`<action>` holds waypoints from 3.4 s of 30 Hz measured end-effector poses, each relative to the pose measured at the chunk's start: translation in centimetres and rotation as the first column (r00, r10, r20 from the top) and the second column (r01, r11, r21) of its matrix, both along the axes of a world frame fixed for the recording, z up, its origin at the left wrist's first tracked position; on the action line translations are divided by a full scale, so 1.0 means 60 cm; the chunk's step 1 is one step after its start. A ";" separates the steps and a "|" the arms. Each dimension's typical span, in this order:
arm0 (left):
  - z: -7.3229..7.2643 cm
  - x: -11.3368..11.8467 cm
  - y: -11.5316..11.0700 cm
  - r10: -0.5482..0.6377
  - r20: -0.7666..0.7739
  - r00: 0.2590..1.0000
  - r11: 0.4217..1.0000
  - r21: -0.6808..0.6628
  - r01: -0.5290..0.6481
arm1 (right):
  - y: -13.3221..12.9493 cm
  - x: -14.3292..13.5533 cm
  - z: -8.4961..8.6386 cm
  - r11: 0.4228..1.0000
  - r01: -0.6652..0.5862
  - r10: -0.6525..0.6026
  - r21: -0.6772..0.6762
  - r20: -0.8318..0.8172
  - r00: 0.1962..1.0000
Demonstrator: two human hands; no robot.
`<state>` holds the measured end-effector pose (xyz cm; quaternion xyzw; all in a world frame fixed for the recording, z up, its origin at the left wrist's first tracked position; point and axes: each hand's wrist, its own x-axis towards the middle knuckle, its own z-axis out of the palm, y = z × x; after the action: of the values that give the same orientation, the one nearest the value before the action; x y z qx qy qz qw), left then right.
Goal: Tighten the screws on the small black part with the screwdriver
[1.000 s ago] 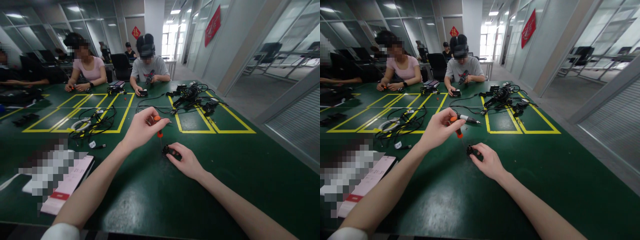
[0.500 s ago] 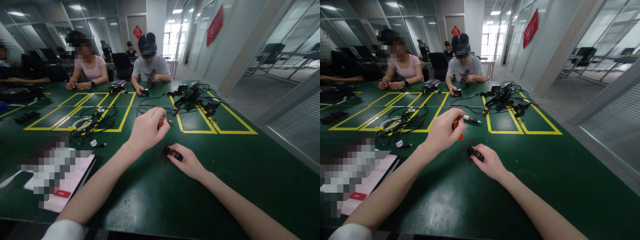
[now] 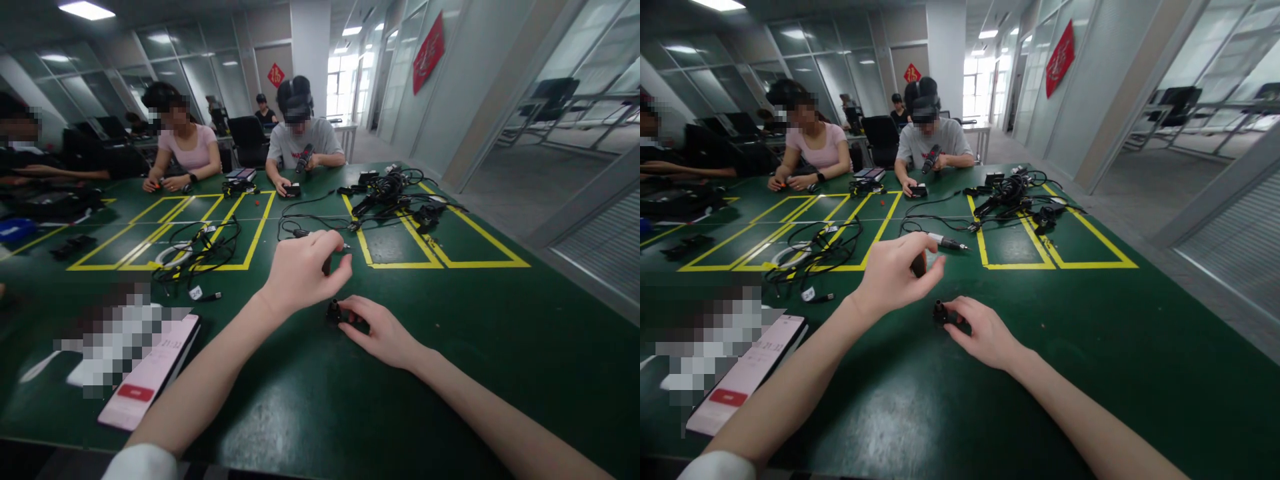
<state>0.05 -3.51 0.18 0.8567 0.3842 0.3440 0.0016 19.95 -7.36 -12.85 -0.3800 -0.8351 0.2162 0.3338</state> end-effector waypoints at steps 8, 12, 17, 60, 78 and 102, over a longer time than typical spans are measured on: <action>0.008 0.002 -0.009 -0.082 -0.184 0.979 0.992 0.080 0.098 | 0.002 0.001 0.004 1.000 -0.008 0.008 -0.008 0.019 1.000; -0.007 0.000 0.003 -0.107 -0.224 0.969 0.972 0.182 0.149 | 0.003 0.002 0.000 1.000 -0.009 0.009 0.000 0.022 1.000; -0.011 -0.010 0.011 -0.082 -0.180 0.980 0.940 0.312 0.135 | 0.004 0.002 -0.005 1.000 -0.014 0.014 0.009 0.009 1.000; 0.013 -0.021 0.002 -0.156 -0.251 0.955 0.965 0.169 0.202 | -0.004 -0.003 0.008 0.999 0.024 -0.026 0.036 0.050 0.998; 0.016 -0.018 -0.002 -0.236 -0.235 0.943 0.947 0.161 0.277 | -0.004 -0.001 0.009 0.999 0.025 -0.026 0.022 0.053 0.998; 0.021 -0.016 -0.008 -0.187 -0.295 0.937 0.954 0.172 0.244 | -0.002 0.001 0.008 0.999 0.033 -0.033 0.009 0.061 0.998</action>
<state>-0.92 -3.99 1.41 0.9288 0.2463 0.2570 -0.1028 20.04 -7.49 -12.38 -0.3987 -0.8394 0.1955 0.3134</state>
